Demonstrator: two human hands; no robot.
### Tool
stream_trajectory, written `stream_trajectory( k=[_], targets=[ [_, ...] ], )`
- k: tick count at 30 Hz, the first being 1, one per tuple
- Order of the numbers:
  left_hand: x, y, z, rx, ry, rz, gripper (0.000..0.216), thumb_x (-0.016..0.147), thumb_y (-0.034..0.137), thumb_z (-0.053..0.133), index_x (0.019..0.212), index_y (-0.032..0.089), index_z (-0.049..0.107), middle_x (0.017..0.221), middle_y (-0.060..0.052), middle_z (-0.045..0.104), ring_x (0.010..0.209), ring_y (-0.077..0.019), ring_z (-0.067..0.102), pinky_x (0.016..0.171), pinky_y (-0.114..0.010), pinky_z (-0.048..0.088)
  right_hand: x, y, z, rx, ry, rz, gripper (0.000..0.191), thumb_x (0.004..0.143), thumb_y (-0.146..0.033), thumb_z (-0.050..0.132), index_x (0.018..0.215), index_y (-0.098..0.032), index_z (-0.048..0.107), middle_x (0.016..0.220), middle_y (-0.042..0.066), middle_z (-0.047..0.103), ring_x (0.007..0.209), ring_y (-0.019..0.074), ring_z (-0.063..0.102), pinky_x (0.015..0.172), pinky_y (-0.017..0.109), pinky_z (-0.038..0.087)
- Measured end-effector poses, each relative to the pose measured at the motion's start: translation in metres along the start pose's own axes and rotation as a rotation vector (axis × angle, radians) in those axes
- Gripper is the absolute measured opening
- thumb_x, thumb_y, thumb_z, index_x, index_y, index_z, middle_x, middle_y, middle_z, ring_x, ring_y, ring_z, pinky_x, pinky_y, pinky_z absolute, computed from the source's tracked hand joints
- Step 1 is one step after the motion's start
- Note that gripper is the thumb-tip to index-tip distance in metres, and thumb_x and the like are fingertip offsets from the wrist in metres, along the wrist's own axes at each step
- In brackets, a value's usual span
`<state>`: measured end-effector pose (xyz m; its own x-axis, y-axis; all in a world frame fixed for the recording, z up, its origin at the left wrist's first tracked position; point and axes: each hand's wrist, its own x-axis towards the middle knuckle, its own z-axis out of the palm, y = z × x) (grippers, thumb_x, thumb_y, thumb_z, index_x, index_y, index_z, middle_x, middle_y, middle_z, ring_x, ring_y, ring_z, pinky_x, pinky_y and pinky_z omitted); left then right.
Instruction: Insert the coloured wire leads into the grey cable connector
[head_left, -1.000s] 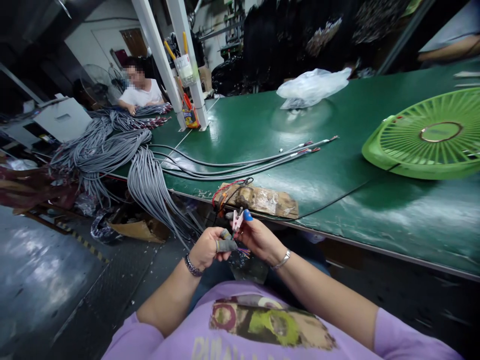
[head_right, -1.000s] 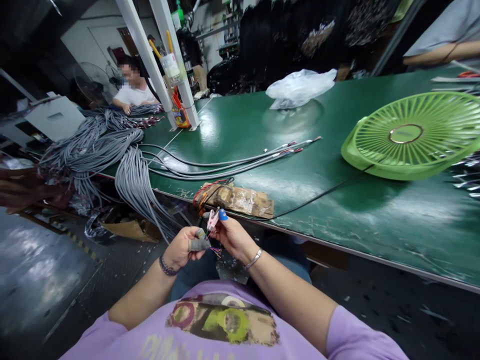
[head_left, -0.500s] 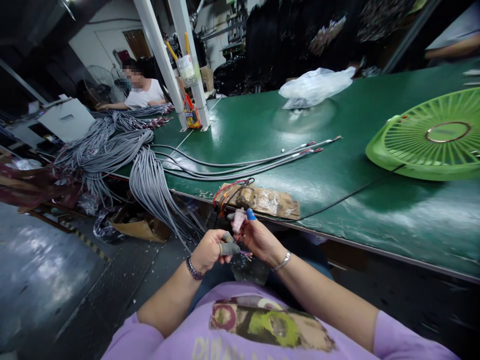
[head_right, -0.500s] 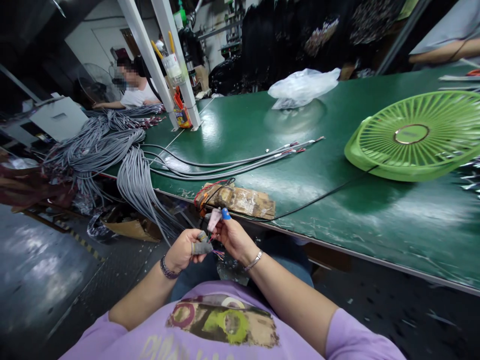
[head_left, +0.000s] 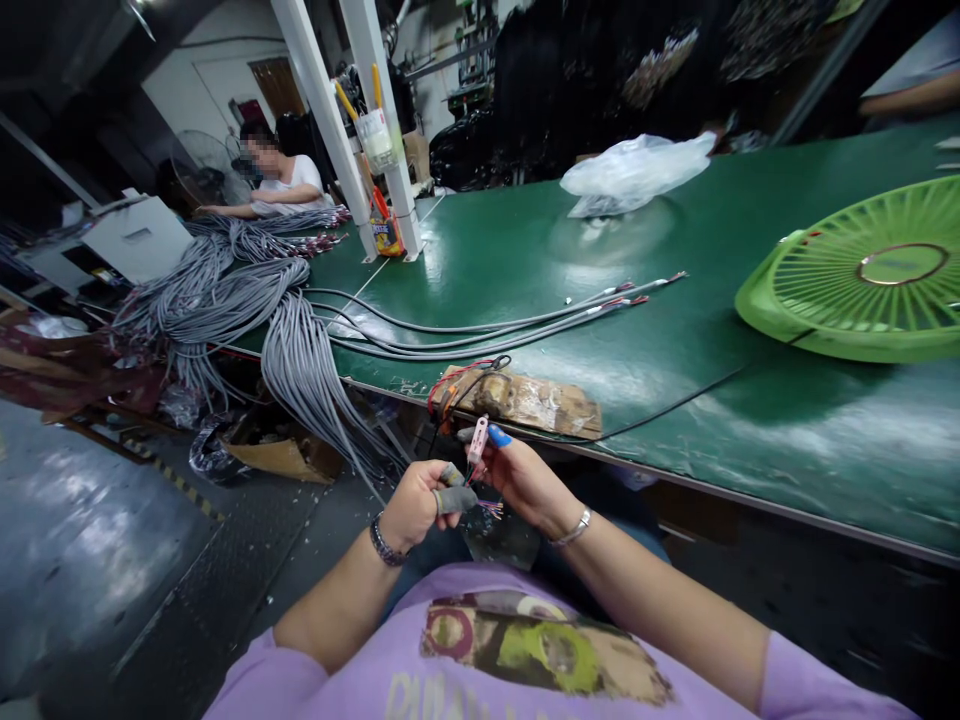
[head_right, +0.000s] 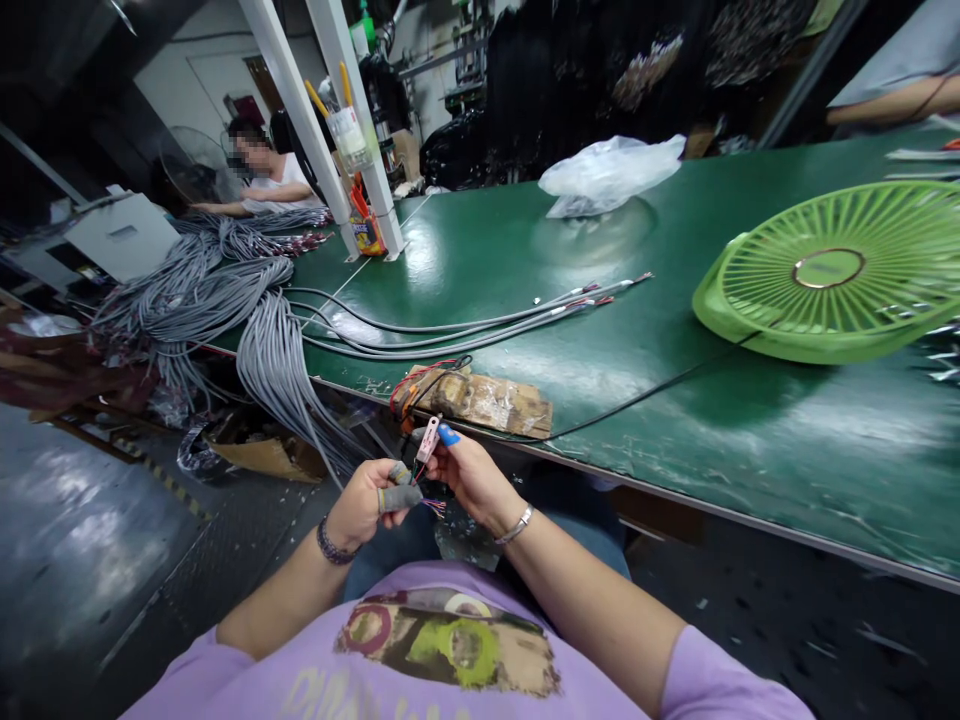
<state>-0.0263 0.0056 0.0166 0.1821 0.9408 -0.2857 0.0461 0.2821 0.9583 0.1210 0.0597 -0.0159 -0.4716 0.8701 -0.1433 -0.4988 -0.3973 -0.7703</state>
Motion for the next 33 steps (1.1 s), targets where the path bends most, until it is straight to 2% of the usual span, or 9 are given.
stream_trajectory(
  k=[4,6,8,10,13,18,22,29,33],
  targets=[
    [0.004,-0.003,0.0,-0.127,0.018,0.02,0.038,0.058,0.045,0.075,0.058,0.016,0.05,0.04,0.004,0.052,0.03,-0.0044,0.037,0.032,-0.017,0.022,0.0,0.005,-0.001,-0.145,0.146,-0.161,0.035,0.072,-0.051,0.065,0.066,-0.017,0.059,0.062,-0.001,0.054,0.054,0.0088,0.042,0.054,0.023,0.035],
    [0.005,-0.006,0.002,-0.19,0.039,0.031,0.037,0.059,0.043,0.074,0.058,0.016,0.05,0.04,0.004,0.053,0.03,-0.0044,0.037,0.031,-0.017,0.022,0.001,0.006,0.0,-0.148,0.188,-0.196,0.039,0.073,-0.054,0.063,0.063,-0.017,0.058,0.058,-0.001,0.052,0.053,0.0091,0.042,0.053,0.023,0.035],
    [0.005,-0.008,0.005,-0.226,0.06,0.042,0.035,0.059,0.042,0.074,0.058,0.016,0.05,0.04,0.004,0.053,0.03,-0.0044,0.037,0.032,-0.017,0.023,0.003,0.006,0.001,-0.085,0.158,-0.162,0.043,0.072,-0.059,0.06,0.064,-0.017,0.059,0.058,-0.001,0.053,0.052,0.0097,0.043,0.053,0.024,0.036],
    [0.005,-0.009,0.007,-0.24,0.077,0.045,0.035,0.06,0.041,0.074,0.057,0.016,0.05,0.04,0.003,0.053,0.03,-0.0043,0.037,0.032,-0.016,0.024,0.005,0.006,0.003,0.02,0.095,-0.062,0.044,0.069,-0.061,0.062,0.071,-0.017,0.062,0.062,0.001,0.057,0.054,0.0108,0.047,0.054,0.025,0.039],
    [0.005,-0.011,0.01,-0.247,0.085,0.035,0.035,0.059,0.041,0.074,0.057,0.016,0.05,0.039,0.004,0.053,0.029,-0.0042,0.037,0.032,-0.017,0.023,0.007,0.004,0.005,0.171,0.053,0.071,0.042,0.066,-0.057,0.068,0.082,-0.017,0.066,0.073,0.004,0.064,0.059,0.0125,0.054,0.056,0.025,0.044],
    [0.006,-0.014,0.011,-0.218,0.089,0.026,0.037,0.06,0.041,0.074,0.056,0.016,0.048,0.039,0.004,0.052,0.029,-0.0042,0.036,0.032,-0.017,0.022,0.01,0.004,0.006,0.258,0.088,0.05,0.034,0.065,-0.048,0.074,0.077,-0.016,0.067,0.069,0.002,0.066,0.057,0.0098,0.054,0.054,0.022,0.044],
    [0.006,-0.013,0.012,-0.197,0.097,0.016,0.039,0.06,0.044,0.073,0.055,0.016,0.048,0.039,0.003,0.051,0.029,-0.0041,0.036,0.032,-0.017,0.021,0.01,0.003,0.007,0.256,0.092,0.058,0.035,0.065,-0.048,0.073,0.077,-0.015,0.068,0.067,0.002,0.066,0.056,0.0098,0.054,0.054,0.021,0.044],
    [-0.003,-0.011,0.014,-0.229,0.137,0.033,0.035,0.059,0.04,0.075,0.056,0.016,0.049,0.039,0.003,0.053,0.03,-0.0044,0.036,0.032,-0.017,0.022,0.003,0.001,0.003,0.262,-0.003,0.153,0.04,0.078,-0.056,0.056,0.081,-0.018,0.066,0.075,0.004,0.066,0.059,0.0111,0.055,0.058,0.024,0.044],
    [-0.012,-0.013,0.02,-0.299,0.216,0.058,0.034,0.06,0.039,0.074,0.058,0.016,0.049,0.041,0.003,0.055,0.03,-0.0046,0.038,0.032,-0.016,0.022,0.002,0.001,0.0,0.238,-0.02,0.125,0.031,0.076,-0.048,0.062,0.081,-0.018,0.065,0.073,0.003,0.063,0.06,0.0108,0.053,0.058,0.024,0.043]
  ],
)
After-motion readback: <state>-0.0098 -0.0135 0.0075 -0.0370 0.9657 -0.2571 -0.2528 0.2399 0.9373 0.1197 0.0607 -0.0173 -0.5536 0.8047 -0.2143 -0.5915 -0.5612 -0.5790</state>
